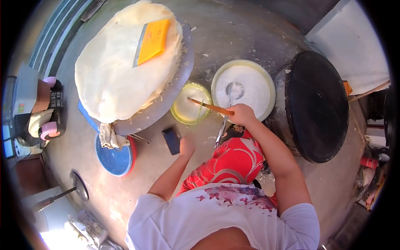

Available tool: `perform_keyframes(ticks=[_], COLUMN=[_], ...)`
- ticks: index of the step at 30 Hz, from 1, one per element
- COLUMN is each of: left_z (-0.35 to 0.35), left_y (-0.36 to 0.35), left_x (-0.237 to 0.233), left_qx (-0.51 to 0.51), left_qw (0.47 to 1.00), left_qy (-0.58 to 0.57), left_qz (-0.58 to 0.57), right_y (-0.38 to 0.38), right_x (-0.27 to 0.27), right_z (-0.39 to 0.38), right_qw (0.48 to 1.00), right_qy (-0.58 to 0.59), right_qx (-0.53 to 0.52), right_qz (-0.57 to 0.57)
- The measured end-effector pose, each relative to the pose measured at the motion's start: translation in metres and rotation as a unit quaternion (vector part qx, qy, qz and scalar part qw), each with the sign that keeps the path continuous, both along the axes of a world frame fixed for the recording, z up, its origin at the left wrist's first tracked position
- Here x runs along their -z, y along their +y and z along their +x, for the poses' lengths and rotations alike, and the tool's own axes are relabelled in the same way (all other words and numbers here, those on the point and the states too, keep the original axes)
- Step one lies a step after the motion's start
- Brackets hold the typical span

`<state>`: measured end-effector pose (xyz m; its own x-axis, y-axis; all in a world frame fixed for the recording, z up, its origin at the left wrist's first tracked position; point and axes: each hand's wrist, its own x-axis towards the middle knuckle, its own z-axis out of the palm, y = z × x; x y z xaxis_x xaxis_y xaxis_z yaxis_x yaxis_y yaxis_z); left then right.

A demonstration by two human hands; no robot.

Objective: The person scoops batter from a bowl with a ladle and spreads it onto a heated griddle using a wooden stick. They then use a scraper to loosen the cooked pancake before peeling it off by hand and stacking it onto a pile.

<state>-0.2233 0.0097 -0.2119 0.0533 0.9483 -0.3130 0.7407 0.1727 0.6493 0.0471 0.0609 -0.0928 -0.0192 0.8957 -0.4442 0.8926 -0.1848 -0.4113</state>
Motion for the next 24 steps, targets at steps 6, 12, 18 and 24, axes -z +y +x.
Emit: perform_keyframes(ticks=[6, 12, 18, 24], left_z=[-0.008, -0.018, 0.047, 0.117], left_y=[0.026, 0.026, 0.005, 0.041], left_x=[0.059, 0.075, 0.026, -0.014], left_qx=[-0.1, -0.091, 0.128, 0.047], left_qw=[0.991, 0.986, 0.937, 0.804], left_qy=[-0.043, -0.044, 0.299, -0.337], left_qz=[-0.078, -0.136, 0.129, -0.488], right_y=[-0.019, -0.078, -0.128, -0.199], right_x=[-0.024, -0.048, -0.051, -0.054], right_z=[0.016, 0.052, 0.068, 0.091], right_qw=[0.998, 0.992, 0.981, 0.917], right_qy=[0.042, 0.026, 0.056, 0.194], right_qx=[0.037, 0.065, 0.15, 0.33], right_qz=[-0.041, 0.105, 0.113, 0.115])
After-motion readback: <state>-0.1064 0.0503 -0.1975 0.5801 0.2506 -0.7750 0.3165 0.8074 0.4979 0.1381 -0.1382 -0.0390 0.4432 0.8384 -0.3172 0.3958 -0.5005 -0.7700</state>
